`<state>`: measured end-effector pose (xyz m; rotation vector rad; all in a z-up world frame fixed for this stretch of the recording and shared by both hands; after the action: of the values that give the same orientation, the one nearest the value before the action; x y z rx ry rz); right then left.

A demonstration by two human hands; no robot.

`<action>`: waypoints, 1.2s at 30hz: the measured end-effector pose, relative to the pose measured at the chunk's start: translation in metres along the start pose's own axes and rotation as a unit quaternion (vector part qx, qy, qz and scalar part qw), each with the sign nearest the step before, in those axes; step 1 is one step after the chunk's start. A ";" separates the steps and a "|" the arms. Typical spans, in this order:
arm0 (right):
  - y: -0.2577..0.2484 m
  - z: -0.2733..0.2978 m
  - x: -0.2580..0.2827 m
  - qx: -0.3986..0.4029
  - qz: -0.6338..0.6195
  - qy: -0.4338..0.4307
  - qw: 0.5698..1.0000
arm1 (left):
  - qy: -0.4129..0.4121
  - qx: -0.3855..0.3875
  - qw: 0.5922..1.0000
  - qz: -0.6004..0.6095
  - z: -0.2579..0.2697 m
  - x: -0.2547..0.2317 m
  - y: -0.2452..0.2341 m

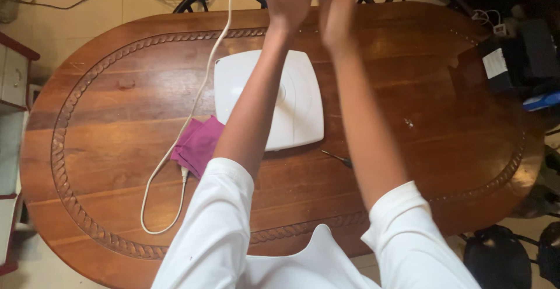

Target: The person assembles a standing fan on a wooden table. They attach the front grille, install the fan blades, secure the central cap, and mount the fan head onto the base. Finally, they wipe the base with a cloth and coil the power cord.

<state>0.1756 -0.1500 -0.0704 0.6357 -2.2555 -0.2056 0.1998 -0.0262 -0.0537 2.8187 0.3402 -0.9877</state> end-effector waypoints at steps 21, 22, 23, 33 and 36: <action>0.008 0.145 -0.088 0.065 0.460 0.332 0.821 | -0.062 0.007 0.997 0.047 0.006 -0.018 -0.006; 0.007 0.148 -0.090 0.063 0.452 0.318 0.831 | -0.087 0.029 0.995 0.043 0.007 -0.015 -0.008; 0.006 0.150 -0.092 0.064 0.446 0.288 0.845 | -0.110 0.052 0.992 0.039 0.008 -0.012 -0.009; -0.014 0.151 -0.125 0.011 0.303 0.342 0.889 | -0.131 0.123 0.963 0.199 0.013 -0.005 -0.010; -0.011 0.156 -0.130 0.024 0.329 0.315 0.890 | -0.097 0.113 0.976 0.158 0.012 -0.019 -0.015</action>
<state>0.1428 -0.1015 -0.2658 -0.0788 -1.7107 0.3525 0.1736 -0.0170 -0.0519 2.8080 -0.2495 -1.2775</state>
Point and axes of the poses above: each hand's wrist, its own z-axis away from the middle knuckle, its own y-axis out of the palm, x = y × z, the point moved 1 cm from there along -z, towards the middle knuckle, and after that the axes turned 6 degrees about x, right-handed, at the moved point
